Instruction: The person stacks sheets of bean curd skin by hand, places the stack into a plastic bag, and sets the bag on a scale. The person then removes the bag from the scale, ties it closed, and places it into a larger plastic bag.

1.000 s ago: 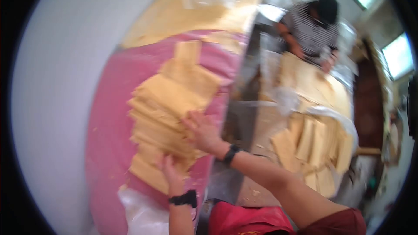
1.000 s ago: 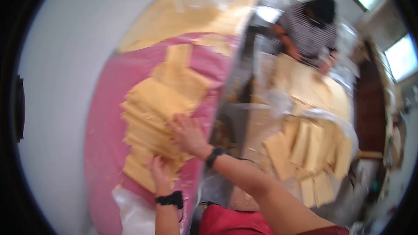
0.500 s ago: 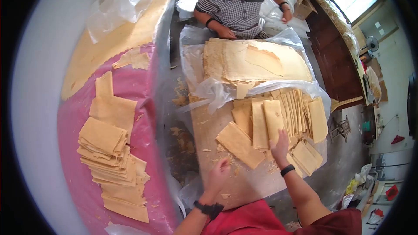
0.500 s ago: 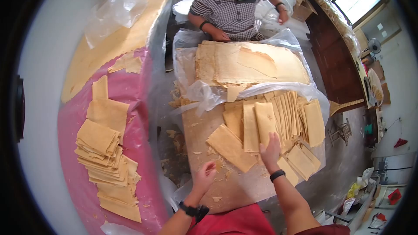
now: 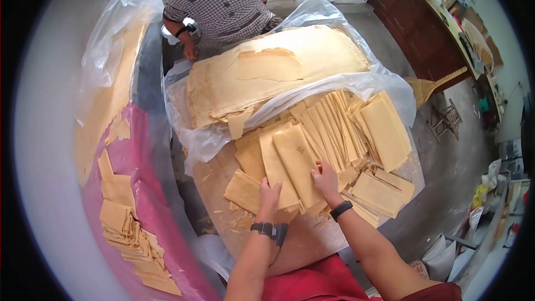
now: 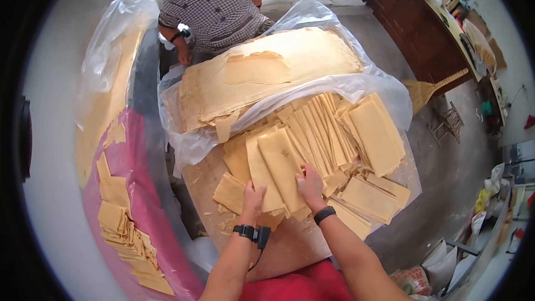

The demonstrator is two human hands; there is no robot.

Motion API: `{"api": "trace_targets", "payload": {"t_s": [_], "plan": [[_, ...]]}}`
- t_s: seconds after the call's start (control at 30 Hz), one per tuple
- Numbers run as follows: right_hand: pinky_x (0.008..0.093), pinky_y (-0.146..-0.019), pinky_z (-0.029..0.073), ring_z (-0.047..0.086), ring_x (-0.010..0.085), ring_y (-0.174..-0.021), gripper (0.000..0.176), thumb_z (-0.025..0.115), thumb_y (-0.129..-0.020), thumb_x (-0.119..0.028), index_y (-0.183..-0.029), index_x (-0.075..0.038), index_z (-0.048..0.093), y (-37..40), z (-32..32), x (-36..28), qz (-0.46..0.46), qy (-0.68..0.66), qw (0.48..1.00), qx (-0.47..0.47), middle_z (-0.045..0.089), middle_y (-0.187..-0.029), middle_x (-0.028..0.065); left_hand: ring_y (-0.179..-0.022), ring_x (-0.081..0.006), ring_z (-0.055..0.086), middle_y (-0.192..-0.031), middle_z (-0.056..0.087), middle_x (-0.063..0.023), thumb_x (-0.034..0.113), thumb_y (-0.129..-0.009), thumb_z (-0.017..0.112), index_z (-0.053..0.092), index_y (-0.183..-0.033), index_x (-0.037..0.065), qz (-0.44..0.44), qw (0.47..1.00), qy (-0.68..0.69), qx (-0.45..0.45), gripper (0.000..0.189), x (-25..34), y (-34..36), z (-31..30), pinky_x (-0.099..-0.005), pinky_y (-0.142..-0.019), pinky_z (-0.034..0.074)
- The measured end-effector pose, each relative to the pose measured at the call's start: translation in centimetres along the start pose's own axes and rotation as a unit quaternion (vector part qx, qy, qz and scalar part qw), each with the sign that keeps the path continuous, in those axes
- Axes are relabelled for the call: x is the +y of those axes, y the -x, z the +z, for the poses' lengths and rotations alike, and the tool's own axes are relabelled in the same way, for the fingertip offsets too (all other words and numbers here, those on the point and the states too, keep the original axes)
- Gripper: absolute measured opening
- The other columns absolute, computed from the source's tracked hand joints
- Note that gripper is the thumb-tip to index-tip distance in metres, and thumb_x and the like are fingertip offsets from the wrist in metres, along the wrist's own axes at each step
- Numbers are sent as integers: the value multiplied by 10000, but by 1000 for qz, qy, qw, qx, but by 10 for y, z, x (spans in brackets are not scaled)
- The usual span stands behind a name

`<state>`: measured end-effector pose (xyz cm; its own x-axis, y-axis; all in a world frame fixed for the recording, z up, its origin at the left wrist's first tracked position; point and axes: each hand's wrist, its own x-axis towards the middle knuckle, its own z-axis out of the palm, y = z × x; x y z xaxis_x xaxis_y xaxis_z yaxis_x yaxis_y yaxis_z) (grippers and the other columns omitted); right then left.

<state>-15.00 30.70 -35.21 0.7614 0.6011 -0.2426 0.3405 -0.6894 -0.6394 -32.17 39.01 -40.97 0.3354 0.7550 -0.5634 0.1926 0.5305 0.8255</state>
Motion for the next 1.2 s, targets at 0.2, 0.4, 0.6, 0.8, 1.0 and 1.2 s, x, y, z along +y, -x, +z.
{"api": "trace_targets", "payload": {"t_s": [0.2, 0.4, 0.6, 0.8, 1.0, 1.2], "plan": [[358, -731, 503, 648, 246, -807, 254, 655, -792, -121, -1031, -40, 622, 13, -29, 42, -15, -58, 997, -40, 651, -912, 130, -901, -177, 606, -1029, 617, -103, 5, -825, 590, 511, -1096, -18, 7, 999, -19, 46, 283, -21, 52, 30, -303, -814, 496], [274, -692, 468, 586, 136, -733, 147, 622, -803, -66, -947, -41, 603, 1, -40, 63, 82, -237, 962, -109, 605, -810, 48, -880, -193, 596, -994, 617, -101, 10, -807, 611, 509, -1086, -25, -30, 990, 77, 115, 300, -23, 54, 42, -310, -793, 480], [234, -671, 439, 515, 70, -731, 150, 634, -799, -59, -933, -51, 568, 0, -65, 57, 141, -408, 879, -201, 556, -787, -23, -1072, -174, 523, -1184, 529, -116, 17, -825, 633, 481, -1198, 10, 130, 896, -335, 260, 403, 31, 77, 51, -307, -899, 452], [295, -818, 484, 610, 168, -947, 291, 655, -804, -115, -1062, -18, 561, 37, -56, 15, 22, -364, 893, -262, 632, -1009, 85, -1125, -194, 501, -1220, 513, -91, 180, -876, 641, 459, -1241, 85, 5, 988, 157, -10, 419, 74, 93, 90, -387, -908, 444], [387, -952, 430, 555, 290, -1048, 567, 751, -716, -191, -1205, -24, 520, 43, -40, 15, -134, -113, 973, -150, 571, -1131, 135, -984, -157, 583, -1104, 586, -4, 234, -969, 508, 504, -1146, 115, -112, 947, 291, -76, 213, 35, 70, 68, -318, -783, 510], [417, -965, 410, 508, 329, -1092, 539, 741, -708, -196, -1191, -73, 537, 44, -31, 17, -167, -52, 977, -123, 546, -1151, 132, -925, -167, 599, -1086, 583, -36, 188, -947, 547, 515, -1165, 80, -130, 978, 156, -42, 245, 35, 69, 66, -274, -709, 533]]}}
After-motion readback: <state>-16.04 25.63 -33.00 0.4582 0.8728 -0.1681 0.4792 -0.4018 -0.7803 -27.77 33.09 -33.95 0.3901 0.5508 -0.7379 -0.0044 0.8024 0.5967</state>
